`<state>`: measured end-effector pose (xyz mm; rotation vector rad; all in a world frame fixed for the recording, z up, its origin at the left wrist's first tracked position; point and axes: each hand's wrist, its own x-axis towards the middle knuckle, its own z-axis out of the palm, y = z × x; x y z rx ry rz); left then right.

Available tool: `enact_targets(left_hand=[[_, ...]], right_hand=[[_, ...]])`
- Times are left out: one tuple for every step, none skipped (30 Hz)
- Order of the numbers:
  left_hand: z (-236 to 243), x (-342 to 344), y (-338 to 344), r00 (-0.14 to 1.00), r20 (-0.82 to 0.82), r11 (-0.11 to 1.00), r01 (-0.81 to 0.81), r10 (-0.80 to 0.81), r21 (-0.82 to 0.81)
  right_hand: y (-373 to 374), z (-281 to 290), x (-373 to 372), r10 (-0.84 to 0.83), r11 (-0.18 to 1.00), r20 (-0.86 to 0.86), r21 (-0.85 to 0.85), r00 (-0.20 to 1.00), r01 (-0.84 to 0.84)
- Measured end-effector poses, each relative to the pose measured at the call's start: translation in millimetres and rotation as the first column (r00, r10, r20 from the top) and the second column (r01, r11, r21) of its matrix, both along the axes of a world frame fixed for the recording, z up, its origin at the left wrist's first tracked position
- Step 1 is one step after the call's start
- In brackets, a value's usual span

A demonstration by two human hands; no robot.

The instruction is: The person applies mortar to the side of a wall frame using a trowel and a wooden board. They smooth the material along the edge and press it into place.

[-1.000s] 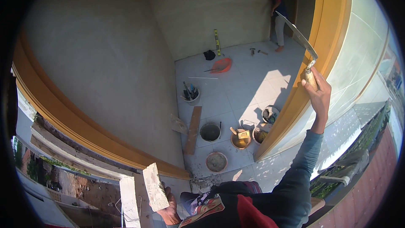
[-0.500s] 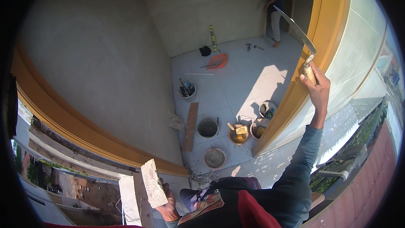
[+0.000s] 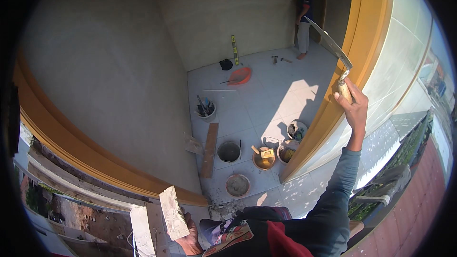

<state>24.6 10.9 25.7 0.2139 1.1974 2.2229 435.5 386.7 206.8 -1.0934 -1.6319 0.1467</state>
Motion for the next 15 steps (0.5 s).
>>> enact_targets(left_hand=[[-1.3, -0.7, -0.2, 0.999, 0.043, 1.0, 0.008, -0.009, 0.024], [-2.6, -1.2, -0.5, 0.996, 0.086, 0.999, 0.014, -0.018, 0.048], [-7.4, -4.4, -1.8, 0.995, 0.082, 0.995, 0.05, -0.058, 0.089], [-11.8, -6.0, -3.7, 0.994, 0.079, 0.992, 0.068, -0.077, 0.109], [-16.1, -7.0, -5.7, 0.992, 0.077, 0.988, 0.085, -0.096, 0.129], [-14.6, -6.0, -5.2, 0.972, 0.224, 0.981, 0.025, -0.07, 0.195], [-12.9, -5.3, -4.8, 0.953, 0.297, 0.974, -0.006, -0.062, 0.225], [-10.6, -4.7, -4.6, 0.928, 0.367, 0.967, -0.043, -0.055, 0.252], [-5.9, -3.3, -3.6, 0.905, 0.421, 0.958, -0.067, -0.059, 0.28], [-5.9, -3.3, -2.7, 0.892, 0.448, 0.952, -0.081, -0.063, 0.295], [-5.6, -3.3, -2.7, 0.878, 0.474, 0.947, -0.095, -0.066, 0.307], [-7.2, -4.3, -3.6, 0.933, 0.354, 0.965, -0.037, -0.059, 0.26], [-8.7, -4.4, -4.2, 0.955, 0.292, 0.972, -0.011, -0.059, 0.233], [-9.9, -4.4, -4.7, 0.972, 0.229, 0.979, 0.011, -0.059, 0.204], [-6.5, -3.2, -3.1, 0.938, 0.341, 0.962, -0.038, -0.059, 0.27]], right_hand=[[0.1, -0.1, -0.2, 0.001, 1.0, 0.003, 0.007, 1.0, -0.001], [0.2, -0.2, -0.2, 0.003, 1.0, 0.005, 0.014, 1.0, -0.003], [0.1, 0.0, -0.7, 0.004, 1.0, 0.005, 0.014, 1.0, -0.004], [-0.1, 0.4, -1.1, 0.006, 1.0, -0.003, 0.011, 1.0, -0.006], [-0.2, 0.5, -1.6, 0.009, 1.0, -0.011, 0.009, 1.0, -0.009], [-0.1, 0.3, -1.5, 0.009, 1.0, -0.012, 0.01, 1.0, -0.008], [-0.1, -0.3, -0.9, 0.002, 1.0, -0.011, 0.012, 1.0, -0.002], [-0.1, -0.9, -0.2, -0.005, 1.0, -0.01, 0.014, 1.0, 0.005], [0.6, -1.3, 0.3, -0.004, 1.0, -0.009, 0.015, 1.0, 0.004], [1.2, -1.8, 1.0, 0.0, 1.0, -0.01, 0.021, 1.0, 0.001], [1.5, -1.9, 1.2, 0.003, 1.0, -0.011, 0.028, 1.0, -0.003], [1.0, -1.8, 0.2, 0.006, 1.0, -0.01, 0.028, 1.0, -0.005], [-0.1, -1.0, -1.0, 0.005, 1.0, -0.011, 0.021, 1.0, -0.005], [-1.0, -0.4, -2.0, 0.005, 1.0, -0.012, 0.015, 1.0, -0.005], [-2.0, 0.7, -2.4, 0.006, 1.0, -0.011, 0.016, 1.0, -0.006]])
